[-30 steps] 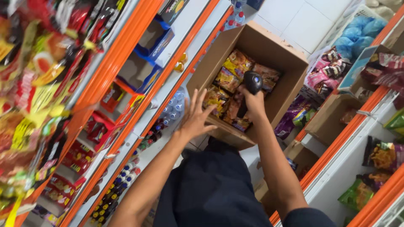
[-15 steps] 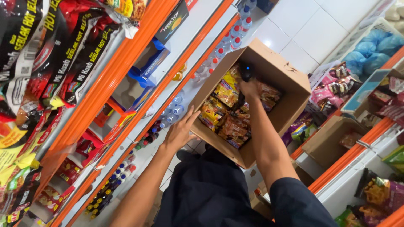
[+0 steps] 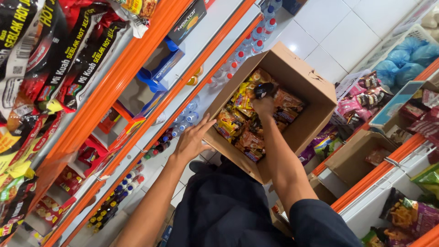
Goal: The person scans the barcodes on packets of instant noodles from shelves and a cardboard box using a handheld barcode scanner.
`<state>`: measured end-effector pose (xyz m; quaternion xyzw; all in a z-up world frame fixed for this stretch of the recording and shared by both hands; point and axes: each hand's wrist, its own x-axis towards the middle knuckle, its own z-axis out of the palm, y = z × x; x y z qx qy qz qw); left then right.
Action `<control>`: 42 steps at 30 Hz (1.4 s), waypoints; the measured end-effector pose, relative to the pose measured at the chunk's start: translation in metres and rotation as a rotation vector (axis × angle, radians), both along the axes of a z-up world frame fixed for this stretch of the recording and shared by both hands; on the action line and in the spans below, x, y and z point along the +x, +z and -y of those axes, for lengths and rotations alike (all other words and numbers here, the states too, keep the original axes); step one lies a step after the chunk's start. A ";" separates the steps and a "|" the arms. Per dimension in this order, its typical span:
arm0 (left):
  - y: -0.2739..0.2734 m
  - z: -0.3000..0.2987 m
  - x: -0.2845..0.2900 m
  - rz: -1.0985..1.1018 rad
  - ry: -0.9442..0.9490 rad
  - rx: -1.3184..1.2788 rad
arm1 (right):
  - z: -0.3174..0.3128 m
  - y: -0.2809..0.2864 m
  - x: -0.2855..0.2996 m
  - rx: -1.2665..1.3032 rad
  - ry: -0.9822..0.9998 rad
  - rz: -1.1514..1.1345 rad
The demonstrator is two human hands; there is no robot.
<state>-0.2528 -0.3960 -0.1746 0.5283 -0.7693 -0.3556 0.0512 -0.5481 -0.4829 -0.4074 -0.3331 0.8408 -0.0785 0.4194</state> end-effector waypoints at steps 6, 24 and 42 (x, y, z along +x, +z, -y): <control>0.009 -0.006 0.001 -0.071 0.012 -0.041 | -0.002 0.030 0.004 -0.286 -0.018 0.107; 0.056 -0.058 -0.015 -0.771 0.228 0.064 | -0.177 0.222 0.025 -0.151 -0.588 1.278; 0.099 -0.209 0.104 -1.612 0.913 0.541 | -0.293 0.319 0.188 -0.757 -0.192 1.159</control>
